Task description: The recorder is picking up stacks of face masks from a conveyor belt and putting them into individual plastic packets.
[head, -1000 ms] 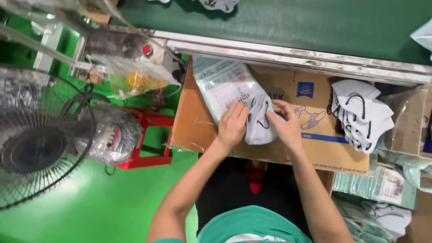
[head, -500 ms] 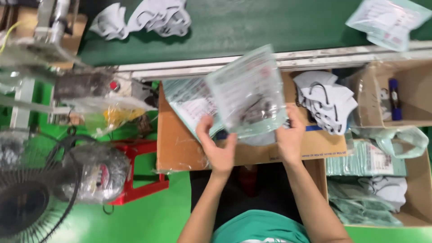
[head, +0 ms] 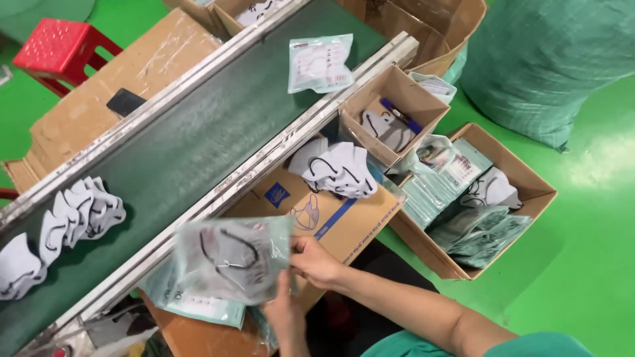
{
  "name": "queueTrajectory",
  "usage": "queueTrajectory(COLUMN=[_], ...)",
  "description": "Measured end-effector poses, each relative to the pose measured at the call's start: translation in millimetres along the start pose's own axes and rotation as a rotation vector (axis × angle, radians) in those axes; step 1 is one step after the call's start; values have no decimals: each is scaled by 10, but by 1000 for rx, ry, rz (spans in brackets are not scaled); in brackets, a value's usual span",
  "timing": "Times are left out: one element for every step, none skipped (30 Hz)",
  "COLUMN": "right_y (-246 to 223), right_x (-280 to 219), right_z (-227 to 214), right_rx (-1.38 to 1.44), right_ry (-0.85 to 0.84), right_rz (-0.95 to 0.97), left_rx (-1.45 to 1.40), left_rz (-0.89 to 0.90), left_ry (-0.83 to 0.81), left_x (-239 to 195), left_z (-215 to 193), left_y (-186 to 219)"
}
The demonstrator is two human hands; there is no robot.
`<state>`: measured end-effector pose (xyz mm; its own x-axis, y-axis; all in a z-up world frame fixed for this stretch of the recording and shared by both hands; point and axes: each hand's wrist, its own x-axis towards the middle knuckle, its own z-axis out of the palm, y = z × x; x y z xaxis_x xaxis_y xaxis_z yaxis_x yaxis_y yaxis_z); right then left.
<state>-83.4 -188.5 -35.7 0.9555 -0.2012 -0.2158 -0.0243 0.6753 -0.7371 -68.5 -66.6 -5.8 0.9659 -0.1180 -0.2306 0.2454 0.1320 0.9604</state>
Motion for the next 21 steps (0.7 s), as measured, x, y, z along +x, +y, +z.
queueTrajectory(right_y=[18,-155,-325,-480,-734,-983,-1230,-1307,-1383,-1439,-1389,-1352,-1316,-1354,-1389,-1385,-1478,-1571,-1664,-1507,-1352], right_x=[37,6,-23,-70,-155,-241,-328,-382,-438,-508,-552,-581,-611,-604,-593,-614,-615,-630,-644,-579,-518], right_z=[5,15,28,51,119,189,259,309,357,413,440,465,494,519,544,586,656,716,777,637,500], right_rx=[137,133,-28,-185,-185,-496,-807,-810,-895,-975,-971,-1048,-1122,-1124,-1055,-970,-964,-979,-990,-989,-657], right_ry=[85,80,-13,-101,-101,-144,-184,-188,-171,-148,-145,-221,-298,-299,-209,-115,-113,81,274,275,139], right_rz=[11,5,-35,-72,-77,-202,-327,-327,-322,-315,-315,-473,-634,-644,-817,-976,-974,-961,-942,-940,-707], left_rx=[278,273,515,760,761,736,690,688,720,752,755,712,667,665,604,549,556,324,90,91,20], left_rz=[32,39,-30,-105,-101,283,659,659,868,1076,1075,934,791,800,881,949,947,587,220,219,335], left_ry=[-50,-50,-349,-652,-654,-496,-324,-320,-225,-135,-139,-247,-351,-350,-374,-403,-404,-104,186,186,140], left_x=[-61,-1,67,128,56,-131,-433,-348,-264,-184,-161,-126,-91,-52,-4,11,-8,-58,-111,-107,-107], left_z=[41,-129,-298,-486,-220,-45,18,27,33,23,-5,-22,-40,-83,-126,-213,-249,-285,-323,-326,-330], left_y=[-58,-401,-745,-1084,-499,112,724,926,1126,1335,1336,1339,1346,1235,1122,1012,878,724,572,549,531])
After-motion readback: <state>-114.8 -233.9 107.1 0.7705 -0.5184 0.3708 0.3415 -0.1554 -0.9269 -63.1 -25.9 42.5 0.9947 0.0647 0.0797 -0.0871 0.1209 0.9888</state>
